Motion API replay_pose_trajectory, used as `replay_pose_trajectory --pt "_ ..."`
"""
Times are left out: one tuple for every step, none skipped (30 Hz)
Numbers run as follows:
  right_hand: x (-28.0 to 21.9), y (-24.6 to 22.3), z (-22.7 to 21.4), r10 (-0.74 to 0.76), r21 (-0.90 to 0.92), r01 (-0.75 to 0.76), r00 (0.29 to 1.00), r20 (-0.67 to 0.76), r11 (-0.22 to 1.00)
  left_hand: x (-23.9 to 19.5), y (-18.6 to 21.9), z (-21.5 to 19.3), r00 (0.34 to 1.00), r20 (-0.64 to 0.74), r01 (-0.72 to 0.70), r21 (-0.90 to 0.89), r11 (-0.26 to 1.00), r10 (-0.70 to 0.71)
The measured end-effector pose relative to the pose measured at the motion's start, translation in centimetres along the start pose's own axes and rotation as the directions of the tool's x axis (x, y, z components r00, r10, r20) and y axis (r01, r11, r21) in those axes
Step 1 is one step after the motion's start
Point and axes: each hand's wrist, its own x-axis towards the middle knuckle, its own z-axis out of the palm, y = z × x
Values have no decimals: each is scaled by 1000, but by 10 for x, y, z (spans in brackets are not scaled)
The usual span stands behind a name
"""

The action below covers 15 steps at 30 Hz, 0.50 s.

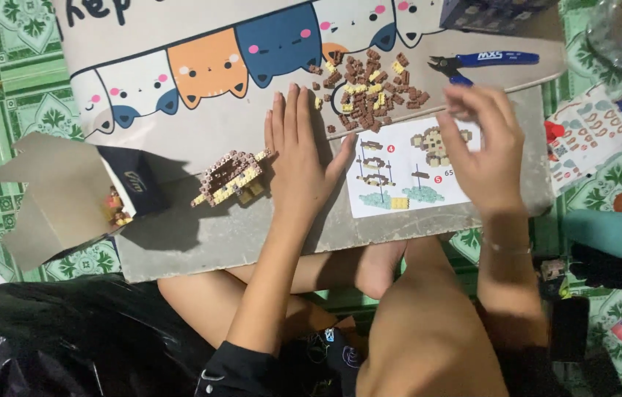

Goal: The person assembles a small toy figure using tiny interlocking bricks, following a printed instruction sheet. They pick individual bricks from a pile, connect them to form a curved piece, and then attach it to a larger assembled section.

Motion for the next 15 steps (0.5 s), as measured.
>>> replay_pose_trajectory --pt "-9 -6 -2 -8 -3 8 1000 0 1000 0 1 -1 1000 -8 -1 -2 1000 1" --pt "-18 -11 -3 53 -67 -50 998 40 996 0 1 -3 1000 -2 3 -18 1000 -3" --pt "-28 -17 -4 116 -134 -105 990 75 985 -1 2 -4 1000 4 7 -34 999 -7" --pt "-33 -21 -5 107 -136 -96 991 76 986 -1 2 -4 1000 -5 7 -36 999 -7" --pt "-38 -26 -5 82 -202 -66 994 71 977 -1 2 -5 1000 1 11 -46 999 -10" --pt "-43 -31 -5 55 -266 -35 996 68 963 -1 2 -5 1000 8 15 -55 998 -15" --pt "-44 -33 -6 46 -266 -26 996 70 964 -1 1 -5 1000 -2 17 -56 998 -17" --pt "-45 -35 -7 61 -260 -44 997 56 965 -2 1 -5 1000 -1 12 -58 998 -12" --pt "-45 -37 -7 76 -254 -63 996 42 965 -2 0 -5 1000 0 7 -60 998 -7" --pt "-45 -41 -6 71 -256 -57 996 47 965 -3 0 -6 1000 -6 10 -63 998 -10" --pt "-44 -44 -3 98 -234 -90 995 20 968 -3 0 -6 1000 -5 -1 -62 998 1" --pt "-43 -48 -2 126 -214 -124 992 -4 969 -4 0 -5 1000 -3 -11 -64 998 11" --pt "-44 -46 -2 121 -218 -117 993 2 969 -5 -1 -5 1000 -9 -6 -70 998 6" --pt "-44 -45 -1 112 -228 -110 994 -5 967 -5 -2 -5 1000 -9 -10 -68 998 9" --pt "-44 -43 0 103 -238 -103 995 -12 966 -6 -3 -4 1000 -9 -14 -67 998 13"
